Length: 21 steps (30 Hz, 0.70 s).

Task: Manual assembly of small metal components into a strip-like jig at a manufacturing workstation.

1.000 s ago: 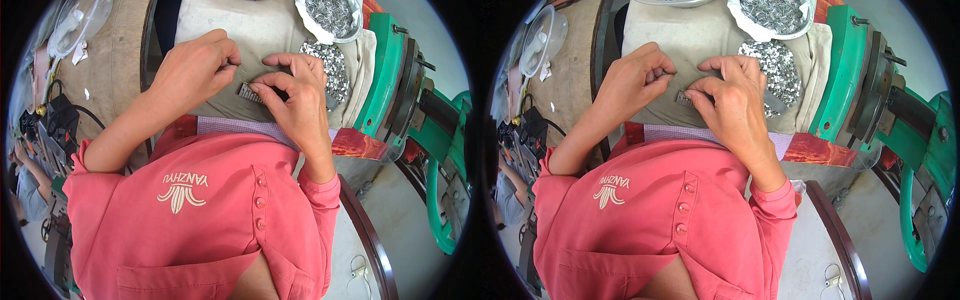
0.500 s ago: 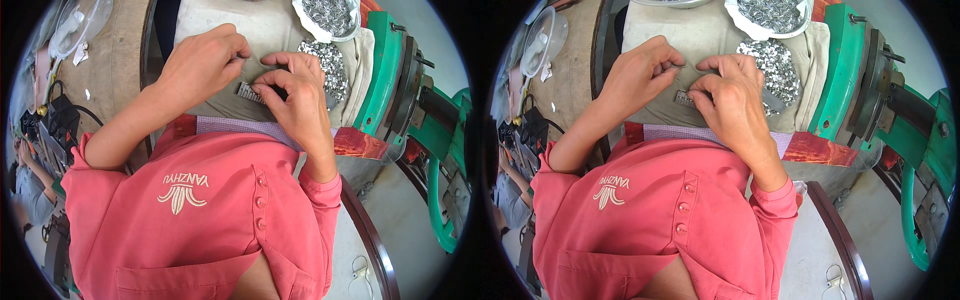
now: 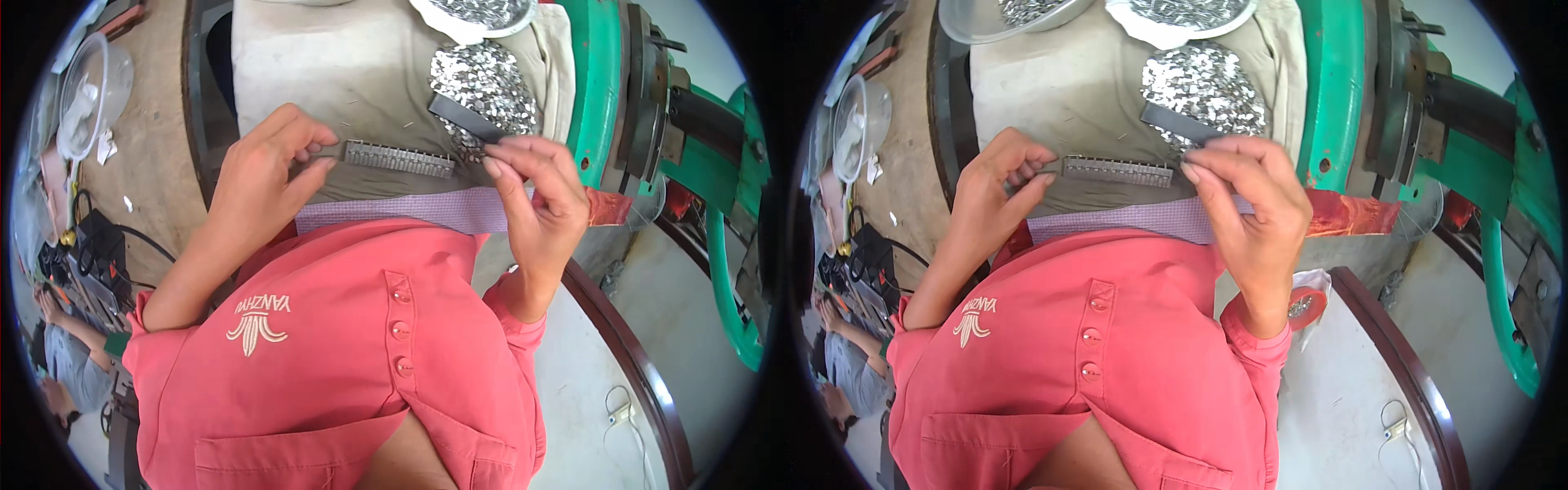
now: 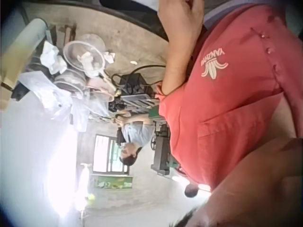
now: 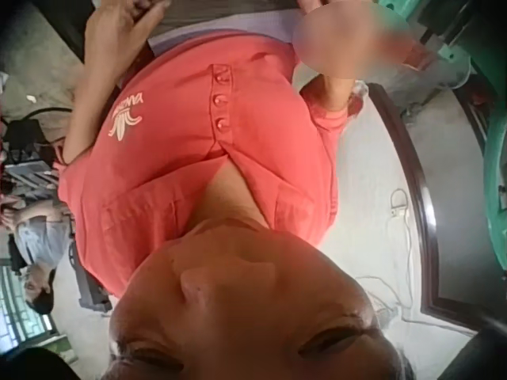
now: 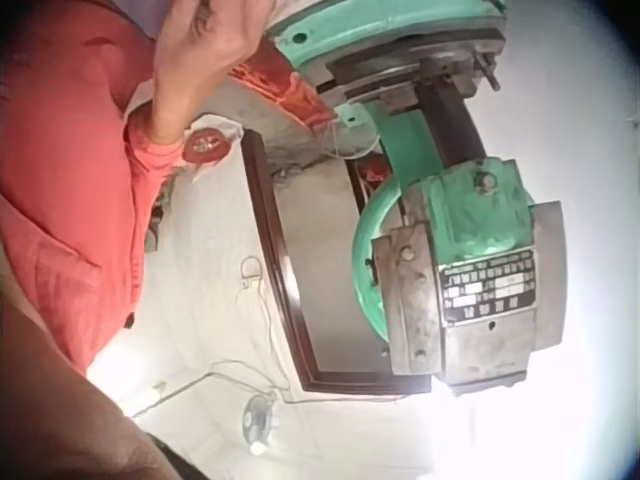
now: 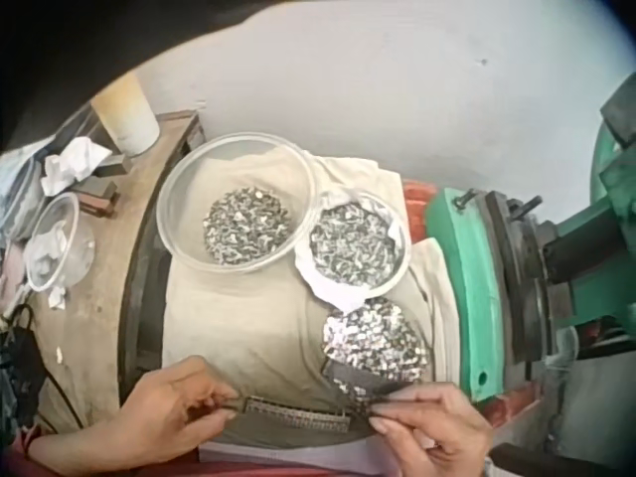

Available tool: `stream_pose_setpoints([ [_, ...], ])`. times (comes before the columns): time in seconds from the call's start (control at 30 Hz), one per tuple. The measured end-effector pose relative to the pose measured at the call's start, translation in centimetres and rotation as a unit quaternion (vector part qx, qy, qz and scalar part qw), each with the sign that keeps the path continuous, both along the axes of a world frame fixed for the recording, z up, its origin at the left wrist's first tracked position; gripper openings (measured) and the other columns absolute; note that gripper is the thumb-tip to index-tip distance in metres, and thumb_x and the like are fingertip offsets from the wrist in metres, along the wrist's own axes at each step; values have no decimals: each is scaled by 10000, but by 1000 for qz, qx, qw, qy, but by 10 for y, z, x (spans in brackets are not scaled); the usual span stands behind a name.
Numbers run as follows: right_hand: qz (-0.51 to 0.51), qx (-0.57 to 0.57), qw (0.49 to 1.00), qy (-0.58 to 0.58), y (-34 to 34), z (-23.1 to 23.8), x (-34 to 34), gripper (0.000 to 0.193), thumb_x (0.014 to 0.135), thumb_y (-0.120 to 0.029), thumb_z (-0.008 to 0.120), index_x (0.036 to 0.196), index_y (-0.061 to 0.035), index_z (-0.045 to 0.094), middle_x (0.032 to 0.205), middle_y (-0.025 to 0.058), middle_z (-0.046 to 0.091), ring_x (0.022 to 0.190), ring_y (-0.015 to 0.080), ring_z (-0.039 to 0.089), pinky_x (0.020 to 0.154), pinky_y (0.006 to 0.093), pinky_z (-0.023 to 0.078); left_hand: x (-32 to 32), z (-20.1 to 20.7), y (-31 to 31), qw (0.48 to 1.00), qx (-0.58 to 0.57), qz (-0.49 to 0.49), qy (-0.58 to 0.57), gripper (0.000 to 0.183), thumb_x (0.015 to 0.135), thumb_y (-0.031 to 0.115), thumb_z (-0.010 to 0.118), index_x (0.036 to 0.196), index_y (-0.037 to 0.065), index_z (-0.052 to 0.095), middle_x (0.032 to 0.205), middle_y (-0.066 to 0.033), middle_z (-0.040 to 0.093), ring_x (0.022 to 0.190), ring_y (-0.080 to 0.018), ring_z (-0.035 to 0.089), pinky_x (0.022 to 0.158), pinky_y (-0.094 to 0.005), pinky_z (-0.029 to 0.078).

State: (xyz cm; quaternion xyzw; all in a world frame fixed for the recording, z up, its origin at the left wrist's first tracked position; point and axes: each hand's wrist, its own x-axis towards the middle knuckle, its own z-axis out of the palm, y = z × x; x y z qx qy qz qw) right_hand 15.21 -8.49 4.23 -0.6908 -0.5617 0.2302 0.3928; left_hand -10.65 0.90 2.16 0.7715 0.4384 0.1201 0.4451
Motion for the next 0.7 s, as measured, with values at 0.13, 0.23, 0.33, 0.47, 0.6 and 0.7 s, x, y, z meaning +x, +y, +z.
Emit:
stream_pose_setpoints([
  [0.13,-35,-87,996,12,-30,-7,-4,143,812,7,773,952,-22,757,873,78,704,713,136,656,615,257,508,-1,-5,-5,1000,-2,-10,-10,241,783,5,729,1014,21,659,883,-54,576,761,-167,563,672,-273,451],
  [0.23,-54,-96,994,15,-35,-14,-10,131,827,-17,767,958,-27,755,880,74,705,721,141,666,613,260,511,1,-5,-5,1000,7,-12,-3,281,758,2,754,1022,31,663,880,-52,573,759,-169,554,676,-275,449],
  [0.33,-43,-86,995,-9,-32,-17,-12,143,827,-24,762,969,-36,753,883,86,705,732,197,685,628,290,525,2,-5,-6,1000,5,-11,18,309,740,6,777,1027,33,665,879,-50,574,752,-169,543,677,-277,450],
  [0.47,-15,-58,997,-41,-27,-24,-13,173,812,-25,763,983,-45,746,892,100,698,751,248,685,643,331,535,5,-5,-5,999,31,-13,21,309,728,76,809,1001,38,669,879,-80,603,746,-224,612,662,-321,509],
  [0.6,3,-69,997,-41,-27,-24,-12,202,789,-47,785,986,-52,742,899,91,694,762,254,682,642,340,538,5,-7,-5,999,47,-14,20,329,712,78,824,1001,41,672,877,-76,607,739,-212,611,654,-309,508],
  [0.7,0,-89,995,-36,-28,-25,-13,210,771,-65,801,972,-56,742,894,85,692,759,254,681,641,342,538,5,-11,-6,999,46,-4,11,328,709,78,826,999,44,675,873,-72,609,736,-208,610,646,-305,507],
])
